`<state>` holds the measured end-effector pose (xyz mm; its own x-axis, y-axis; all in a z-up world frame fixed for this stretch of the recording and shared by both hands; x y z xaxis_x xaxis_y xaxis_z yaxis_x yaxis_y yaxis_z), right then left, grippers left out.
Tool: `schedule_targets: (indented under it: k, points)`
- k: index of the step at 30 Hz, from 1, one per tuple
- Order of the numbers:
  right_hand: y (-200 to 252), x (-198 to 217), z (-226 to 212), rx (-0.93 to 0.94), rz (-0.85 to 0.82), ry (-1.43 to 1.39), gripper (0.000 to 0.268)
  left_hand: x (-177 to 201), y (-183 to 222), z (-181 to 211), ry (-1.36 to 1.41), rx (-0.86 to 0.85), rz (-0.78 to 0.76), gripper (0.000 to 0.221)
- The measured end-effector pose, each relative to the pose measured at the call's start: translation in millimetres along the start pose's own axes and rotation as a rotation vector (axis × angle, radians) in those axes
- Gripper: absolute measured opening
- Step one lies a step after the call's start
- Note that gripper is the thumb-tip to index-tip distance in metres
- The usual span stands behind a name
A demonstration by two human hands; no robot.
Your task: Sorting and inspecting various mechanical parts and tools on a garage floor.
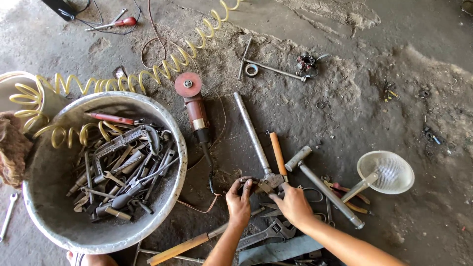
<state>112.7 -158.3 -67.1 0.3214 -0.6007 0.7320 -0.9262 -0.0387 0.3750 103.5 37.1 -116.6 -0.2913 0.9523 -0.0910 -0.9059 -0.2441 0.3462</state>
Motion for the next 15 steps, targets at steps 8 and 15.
schedule_targets:
  k: [8, 15]
  points:
    - [2.2, -2.2, 17.8, -0.029, 0.014, -0.325, 0.017, -5.3, 20.0, 13.3, 0.126, 0.080, -0.022, 0.024]
    - [27.7, 54.2, -26.2, 0.027, 0.027, -0.682, 0.012, -12.2, 34.7, 41.2, 0.540, 0.213, 0.038, 0.026]
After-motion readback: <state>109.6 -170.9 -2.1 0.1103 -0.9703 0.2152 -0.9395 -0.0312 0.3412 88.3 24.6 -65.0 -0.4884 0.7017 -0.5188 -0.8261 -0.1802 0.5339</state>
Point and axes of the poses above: each hand's wrist, its own y-axis away from the middle knuckle, its own x-axis out of the back of the hand, z = x × y, the point moved 9 cm from there along -y, towards the middle knuckle, and after that the axes turned 1 degree about x, right-handed, at the moved point
